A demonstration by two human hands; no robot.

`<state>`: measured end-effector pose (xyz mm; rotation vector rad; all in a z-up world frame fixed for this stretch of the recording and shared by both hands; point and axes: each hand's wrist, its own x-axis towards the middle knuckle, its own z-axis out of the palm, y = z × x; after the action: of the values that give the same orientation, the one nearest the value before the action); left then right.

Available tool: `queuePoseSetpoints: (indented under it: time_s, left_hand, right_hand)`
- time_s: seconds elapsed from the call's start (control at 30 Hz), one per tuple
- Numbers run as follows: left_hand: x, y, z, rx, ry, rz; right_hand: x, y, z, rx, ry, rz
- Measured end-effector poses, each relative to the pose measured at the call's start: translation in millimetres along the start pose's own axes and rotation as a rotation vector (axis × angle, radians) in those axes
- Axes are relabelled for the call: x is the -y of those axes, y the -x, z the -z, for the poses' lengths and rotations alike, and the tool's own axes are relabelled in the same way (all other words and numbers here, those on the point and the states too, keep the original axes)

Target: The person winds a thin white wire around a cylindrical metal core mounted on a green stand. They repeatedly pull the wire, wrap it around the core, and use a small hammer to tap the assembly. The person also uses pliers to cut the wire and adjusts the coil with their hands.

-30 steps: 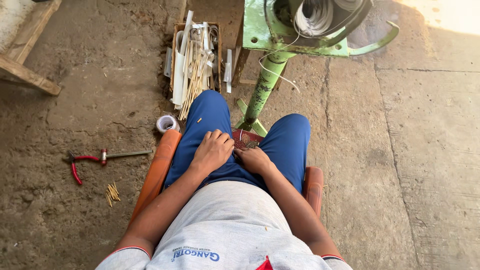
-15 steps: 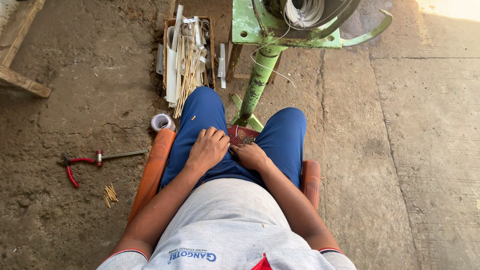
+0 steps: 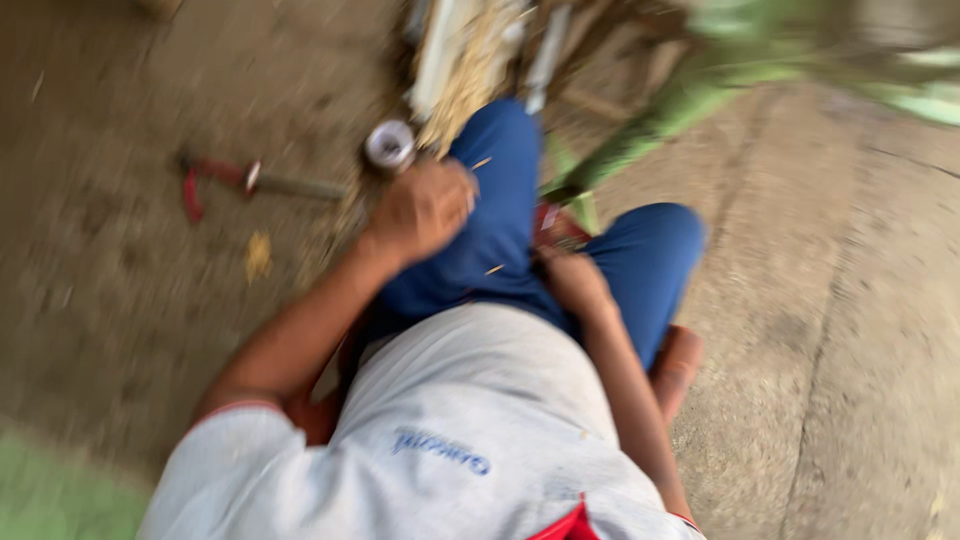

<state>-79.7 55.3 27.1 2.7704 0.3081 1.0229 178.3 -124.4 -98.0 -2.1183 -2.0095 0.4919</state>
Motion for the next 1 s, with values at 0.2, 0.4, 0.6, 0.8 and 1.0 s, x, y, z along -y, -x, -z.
queuePoseSetpoints:
  time_s: [0.2,0.4,0.6,0.8,1.0]
  left_hand:
    - [168.0,117.4,42.6,-0.195,-0.29,0.589]
    - [264.6,271.6,-2.3,-0.2,-0.145,1.35]
    - [273.0,322.0,-87.3,-0.062,0.037,1.536]
    - [276.7,282.8,-178.2,-0.03,0.36,1.547]
    - [296.7,254.4,-209.4,-0.47,0.739,1.862]
  right_hand:
    - [8.5,16.5,27.6,-0.019,-0.028,0.056]
    - [42.8,33.8,59.0,-0.05,-0.045,-0.05]
    - [67.3,53.1,93.3,-0.142,0.019,-0.133]
    - [84.1,69.8,116.9,-0.103,0.028,-0.288]
    - [94.6,80.2,122.2,-0.084,0.002,-0.417]
